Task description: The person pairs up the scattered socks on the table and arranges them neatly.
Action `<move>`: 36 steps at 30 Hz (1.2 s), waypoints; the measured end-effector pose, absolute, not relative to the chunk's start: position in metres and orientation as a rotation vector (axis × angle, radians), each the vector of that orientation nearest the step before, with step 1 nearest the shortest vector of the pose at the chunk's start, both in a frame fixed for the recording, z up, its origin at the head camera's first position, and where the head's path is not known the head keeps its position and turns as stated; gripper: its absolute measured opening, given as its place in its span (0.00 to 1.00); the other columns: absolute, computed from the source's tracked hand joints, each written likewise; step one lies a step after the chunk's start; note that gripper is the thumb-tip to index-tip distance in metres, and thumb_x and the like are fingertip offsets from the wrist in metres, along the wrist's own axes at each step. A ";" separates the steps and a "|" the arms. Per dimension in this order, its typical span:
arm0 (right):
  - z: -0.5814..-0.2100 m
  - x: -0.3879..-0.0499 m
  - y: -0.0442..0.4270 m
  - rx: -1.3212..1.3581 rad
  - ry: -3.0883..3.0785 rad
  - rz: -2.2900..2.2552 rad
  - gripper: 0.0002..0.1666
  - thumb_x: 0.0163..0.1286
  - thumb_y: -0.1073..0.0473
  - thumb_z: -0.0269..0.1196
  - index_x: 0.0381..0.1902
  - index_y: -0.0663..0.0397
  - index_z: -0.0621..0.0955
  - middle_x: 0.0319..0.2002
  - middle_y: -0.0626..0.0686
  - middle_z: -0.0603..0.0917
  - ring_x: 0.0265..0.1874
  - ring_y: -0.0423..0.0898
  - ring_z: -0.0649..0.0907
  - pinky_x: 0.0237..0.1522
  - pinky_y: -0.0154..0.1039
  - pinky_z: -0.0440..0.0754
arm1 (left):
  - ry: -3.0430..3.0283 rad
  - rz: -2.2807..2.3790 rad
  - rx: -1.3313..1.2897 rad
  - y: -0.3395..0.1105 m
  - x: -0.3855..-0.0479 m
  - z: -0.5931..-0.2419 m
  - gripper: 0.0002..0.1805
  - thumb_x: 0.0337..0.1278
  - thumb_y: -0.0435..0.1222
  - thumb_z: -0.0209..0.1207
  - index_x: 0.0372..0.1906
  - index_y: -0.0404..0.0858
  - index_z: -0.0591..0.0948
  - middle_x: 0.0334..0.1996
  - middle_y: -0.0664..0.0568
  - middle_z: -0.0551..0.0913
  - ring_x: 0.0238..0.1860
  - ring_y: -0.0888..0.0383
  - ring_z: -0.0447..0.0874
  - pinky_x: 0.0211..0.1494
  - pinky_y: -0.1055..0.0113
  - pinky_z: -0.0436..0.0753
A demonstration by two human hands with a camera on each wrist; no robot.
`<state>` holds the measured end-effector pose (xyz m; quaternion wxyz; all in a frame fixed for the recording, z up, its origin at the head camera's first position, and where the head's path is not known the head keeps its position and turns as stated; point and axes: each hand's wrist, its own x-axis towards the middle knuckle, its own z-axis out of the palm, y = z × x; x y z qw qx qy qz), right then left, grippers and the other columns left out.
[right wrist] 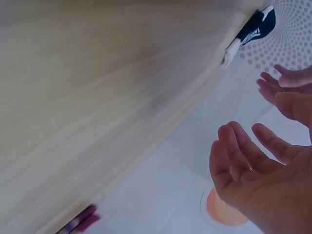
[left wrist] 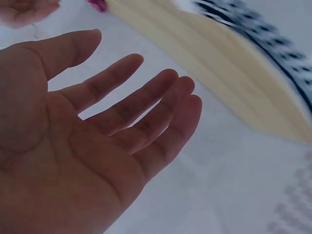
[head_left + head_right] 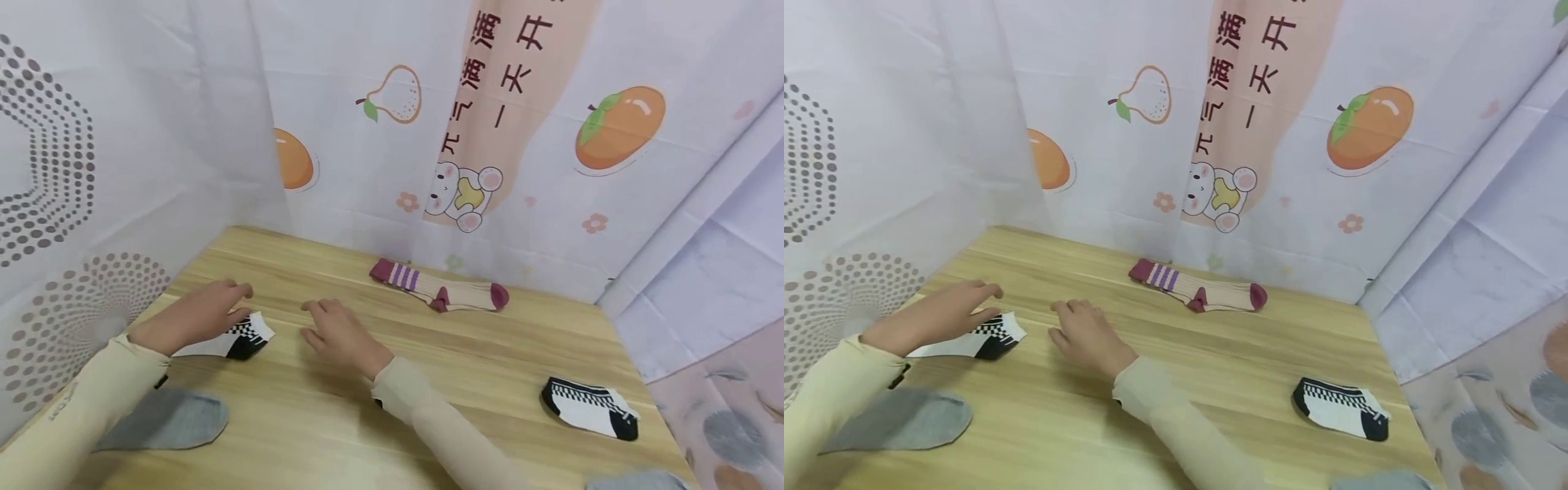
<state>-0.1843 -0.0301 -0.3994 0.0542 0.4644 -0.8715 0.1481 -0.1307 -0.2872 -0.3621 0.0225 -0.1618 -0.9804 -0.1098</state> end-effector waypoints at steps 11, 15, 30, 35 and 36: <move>-0.406 -0.185 -0.075 1.543 -2.564 0.352 0.25 0.76 0.51 0.58 0.65 0.55 0.74 0.56 0.51 0.81 0.54 0.44 0.80 0.61 0.34 0.73 | -3.034 -0.327 -0.349 -0.349 -0.117 -0.393 0.14 0.61 0.32 0.63 0.46 0.27 0.79 0.45 0.31 0.80 0.41 0.37 0.82 0.41 0.45 0.80; -0.410 -0.185 -0.087 1.586 -2.597 0.220 0.27 0.77 0.48 0.56 0.69 0.51 0.71 0.57 0.49 0.79 0.55 0.43 0.79 0.63 0.35 0.71 | -3.065 -0.382 -0.338 -0.364 -0.112 -0.401 0.18 0.61 0.33 0.63 0.51 0.25 0.77 0.51 0.24 0.75 0.48 0.29 0.78 0.45 0.40 0.78; -0.418 -0.178 -0.122 1.347 -2.868 -0.055 0.26 0.77 0.40 0.50 0.69 0.35 0.67 0.52 0.45 0.76 0.52 0.45 0.76 0.44 0.44 0.79 | -3.102 -0.393 -0.316 -0.396 -0.116 -0.413 0.19 0.59 0.30 0.63 0.50 0.19 0.75 0.43 0.27 0.79 0.44 0.31 0.79 0.44 0.41 0.79; -0.424 -0.176 -0.132 1.236 -2.812 -0.214 0.18 0.76 0.41 0.52 0.57 0.36 0.77 0.50 0.45 0.76 0.49 0.44 0.76 0.39 0.43 0.81 | -3.063 -0.354 -0.318 -0.398 -0.117 -0.417 0.12 0.54 0.27 0.65 0.40 0.21 0.77 0.33 0.34 0.82 0.35 0.39 0.82 0.38 0.46 0.80; -0.425 -0.176 -0.133 1.232 -2.808 -0.220 0.17 0.76 0.41 0.53 0.57 0.36 0.78 0.49 0.45 0.76 0.49 0.43 0.75 0.39 0.42 0.81 | -3.066 -0.348 -0.317 -0.399 -0.117 -0.417 0.09 0.53 0.26 0.65 0.37 0.23 0.78 0.30 0.38 0.82 0.32 0.43 0.82 0.36 0.48 0.80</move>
